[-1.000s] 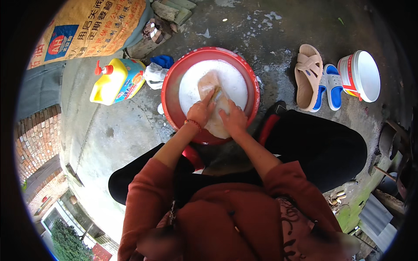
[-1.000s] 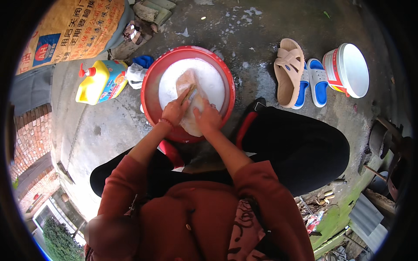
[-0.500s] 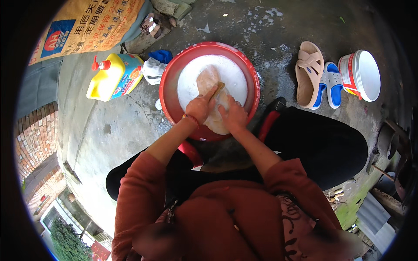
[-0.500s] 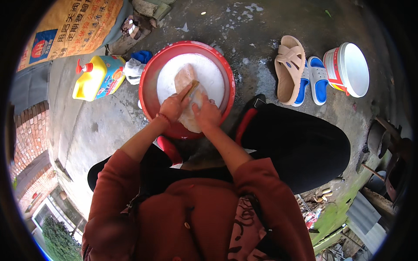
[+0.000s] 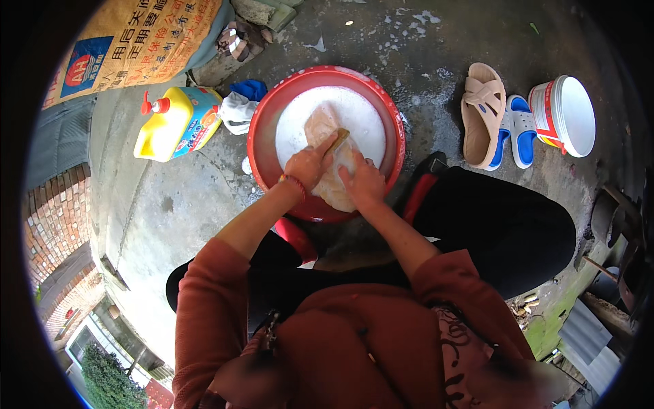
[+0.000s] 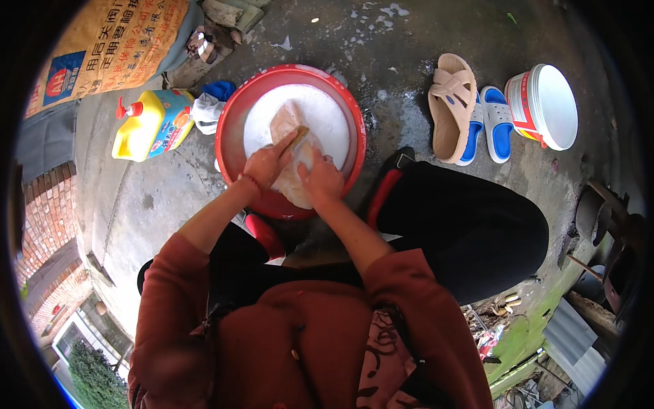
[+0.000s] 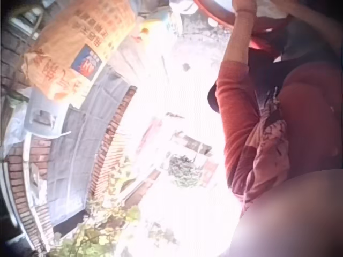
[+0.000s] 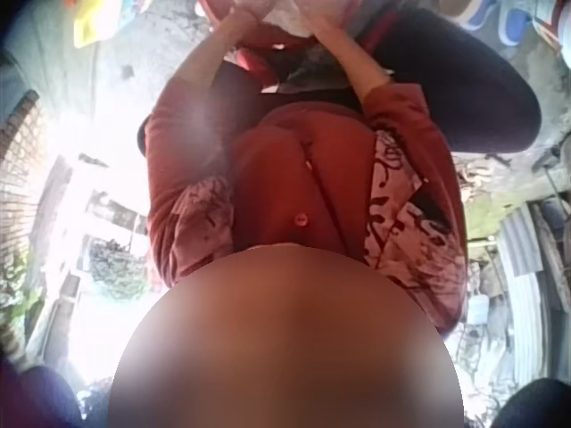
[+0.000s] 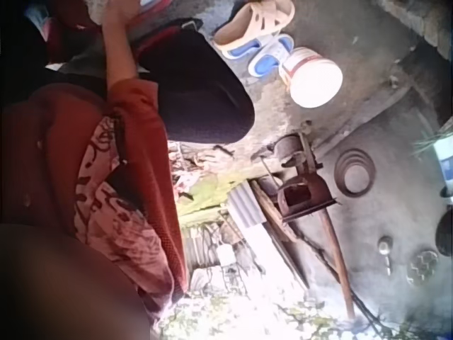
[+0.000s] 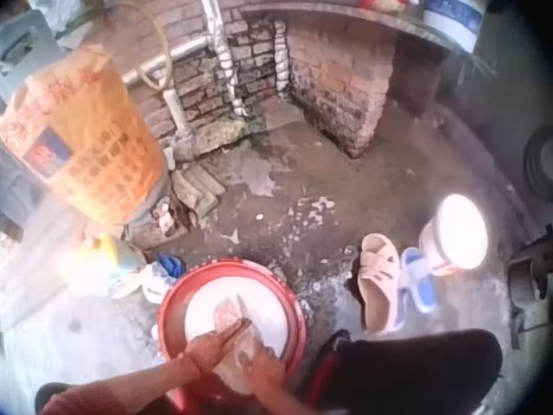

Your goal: The person scrubs a beige slipper with a brush in a red basin filled with soapy water. They repeatedly dip the slipper and brush into the water, scrubbing the sole and upper surfaces thoroughly.

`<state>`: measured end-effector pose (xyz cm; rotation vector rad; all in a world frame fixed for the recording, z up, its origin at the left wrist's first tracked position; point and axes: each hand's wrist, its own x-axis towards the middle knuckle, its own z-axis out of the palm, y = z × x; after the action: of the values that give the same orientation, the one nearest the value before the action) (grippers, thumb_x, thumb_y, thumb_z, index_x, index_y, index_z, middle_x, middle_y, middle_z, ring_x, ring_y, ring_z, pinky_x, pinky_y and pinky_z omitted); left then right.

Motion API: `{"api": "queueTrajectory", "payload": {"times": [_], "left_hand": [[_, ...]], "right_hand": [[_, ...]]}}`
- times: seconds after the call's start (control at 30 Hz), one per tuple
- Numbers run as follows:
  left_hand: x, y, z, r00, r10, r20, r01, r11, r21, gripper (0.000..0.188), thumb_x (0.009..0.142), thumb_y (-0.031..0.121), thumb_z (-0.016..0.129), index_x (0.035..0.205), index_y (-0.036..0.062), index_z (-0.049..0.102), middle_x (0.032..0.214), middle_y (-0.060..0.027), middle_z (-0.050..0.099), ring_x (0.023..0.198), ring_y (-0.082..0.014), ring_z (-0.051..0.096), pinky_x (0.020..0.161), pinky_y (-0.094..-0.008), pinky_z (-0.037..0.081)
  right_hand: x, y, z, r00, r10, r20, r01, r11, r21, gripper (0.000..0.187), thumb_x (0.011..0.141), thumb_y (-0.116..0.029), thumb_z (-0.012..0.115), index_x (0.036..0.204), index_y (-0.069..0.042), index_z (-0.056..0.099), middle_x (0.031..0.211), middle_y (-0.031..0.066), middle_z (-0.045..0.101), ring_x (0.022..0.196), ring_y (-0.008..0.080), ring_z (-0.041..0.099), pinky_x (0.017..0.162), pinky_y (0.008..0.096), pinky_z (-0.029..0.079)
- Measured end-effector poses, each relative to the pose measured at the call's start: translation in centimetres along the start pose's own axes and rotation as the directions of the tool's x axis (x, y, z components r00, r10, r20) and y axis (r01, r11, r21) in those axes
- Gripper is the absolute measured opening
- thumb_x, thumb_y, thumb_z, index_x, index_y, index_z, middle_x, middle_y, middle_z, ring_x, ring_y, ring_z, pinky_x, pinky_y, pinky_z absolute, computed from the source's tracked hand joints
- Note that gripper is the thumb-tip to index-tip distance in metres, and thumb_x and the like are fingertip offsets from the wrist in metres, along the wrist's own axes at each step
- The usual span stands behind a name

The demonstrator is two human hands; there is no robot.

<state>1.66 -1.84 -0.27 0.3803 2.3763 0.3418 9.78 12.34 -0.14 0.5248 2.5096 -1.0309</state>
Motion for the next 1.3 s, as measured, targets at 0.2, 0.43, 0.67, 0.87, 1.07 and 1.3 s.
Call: {"api": "queueTrajectory", "payload": {"times": [0.2,0.43,0.67,0.87,1.07,1.3], "left_hand": [[7.3,-0.3,-0.8,0.953,-0.258,-0.159,0.243,0.964,-0.108,0.052,0.089,0.033,0.045,0.139,0.0326,0.031,0.106,-0.0176,0.063,0.095,-0.0359,0.061,0.083,-0.0431,0.048],[-0.4,0.4,0.3,0.999,-0.034,-0.022,0.032,0.993,-0.112,0.051,0.090,0.035,0.043,0.139,0.0350,0.031,0.102,-0.0211,0.063,0.093,-0.0370,0.062,0.086,-0.0446,0.047],[6.9,-4.3,1.2,0.888,-0.402,-0.222,0.355,0.908,-0.223,0.050,0.090,0.038,0.043,0.138,0.0319,0.033,0.098,-0.0192,0.065,0.092,-0.0365,0.062,0.082,-0.0479,0.047],[2.1,-1.9,1.5,0.984,-0.102,-0.147,0.084,0.989,-0.122,0.052,0.089,0.036,0.045,0.139,0.0282,0.033,0.094,-0.0221,0.064,0.088,-0.0379,0.062,0.080,-0.0466,0.047],[2.6,-1.0,0.8,0.980,-0.150,-0.130,0.139,0.986,-0.088,0.050,0.089,0.035,0.046,0.138,0.0322,0.034,0.094,-0.0205,0.064,0.087,-0.0361,0.063,0.079,-0.0451,0.048],[6.5,-2.3,1.9,0.954,-0.090,-0.287,0.061,0.992,-0.108,0.050,0.089,0.036,0.045,0.138,0.0331,0.033,0.094,-0.0182,0.065,0.087,-0.0355,0.063,0.079,-0.0446,0.049]], "right_hand": [[0.4,0.3,0.1,1.000,0.016,0.020,-0.016,1.000,0.009,0.049,0.081,-0.038,0.059,0.120,-0.011,0.051,0.098,0.0202,0.062,0.087,0.0374,0.062,0.078,0.0473,0.049],[0.5,0.7,0.4,1.000,0.002,-0.023,-0.002,1.000,-0.002,0.051,0.081,-0.038,0.058,0.122,-0.009,0.050,0.096,0.0210,0.062,0.086,0.0388,0.061,0.077,0.0474,0.048],[0.0,-0.1,0.5,0.999,-0.042,-0.023,0.041,0.998,-0.055,0.051,0.081,-0.038,0.058,0.123,-0.011,0.048,0.095,0.0194,0.061,0.082,0.0369,0.062,0.075,0.0473,0.049],[0.2,0.3,0.5,1.000,-0.006,-0.023,0.006,1.000,-0.004,0.052,0.081,-0.039,0.058,0.124,-0.012,0.048,0.097,0.0200,0.061,0.084,0.0376,0.062,0.076,0.0482,0.048],[0.2,0.2,0.7,1.000,0.010,0.013,-0.010,1.000,0.018,0.054,0.082,-0.040,0.058,0.126,-0.012,0.046,0.098,0.0218,0.061,0.088,0.0393,0.061,0.078,0.0486,0.047],[0.5,0.2,0.4,0.999,0.033,0.029,-0.033,0.999,0.017,0.052,0.080,-0.039,0.059,0.125,-0.014,0.047,0.100,0.0195,0.061,0.087,0.0382,0.061,0.078,0.0479,0.048]]}}
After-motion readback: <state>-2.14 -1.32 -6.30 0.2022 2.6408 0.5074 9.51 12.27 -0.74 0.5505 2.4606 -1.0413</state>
